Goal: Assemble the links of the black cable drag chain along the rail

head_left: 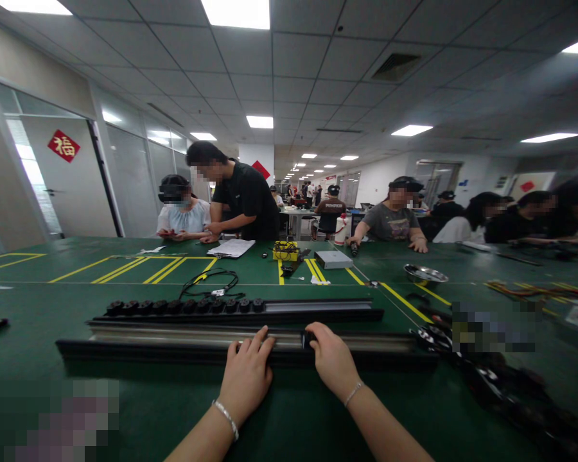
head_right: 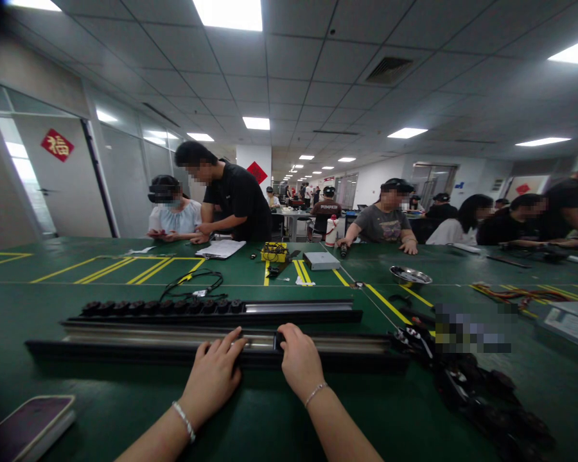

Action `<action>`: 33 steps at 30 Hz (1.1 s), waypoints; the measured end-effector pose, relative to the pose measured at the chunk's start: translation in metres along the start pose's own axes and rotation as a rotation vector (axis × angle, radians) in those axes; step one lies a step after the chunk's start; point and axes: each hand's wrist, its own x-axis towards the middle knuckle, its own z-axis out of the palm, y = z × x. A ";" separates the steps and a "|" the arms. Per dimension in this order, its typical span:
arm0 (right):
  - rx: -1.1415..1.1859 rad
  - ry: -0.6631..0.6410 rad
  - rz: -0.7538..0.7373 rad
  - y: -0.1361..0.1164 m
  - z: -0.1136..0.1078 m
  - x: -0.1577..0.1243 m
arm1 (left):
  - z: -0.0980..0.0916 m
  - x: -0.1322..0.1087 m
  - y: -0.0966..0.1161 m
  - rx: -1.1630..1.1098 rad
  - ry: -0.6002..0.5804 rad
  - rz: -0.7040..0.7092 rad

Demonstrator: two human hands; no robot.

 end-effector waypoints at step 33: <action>-0.033 -0.012 0.011 -0.004 -0.005 -0.001 | -0.003 0.000 0.002 0.022 -0.013 0.003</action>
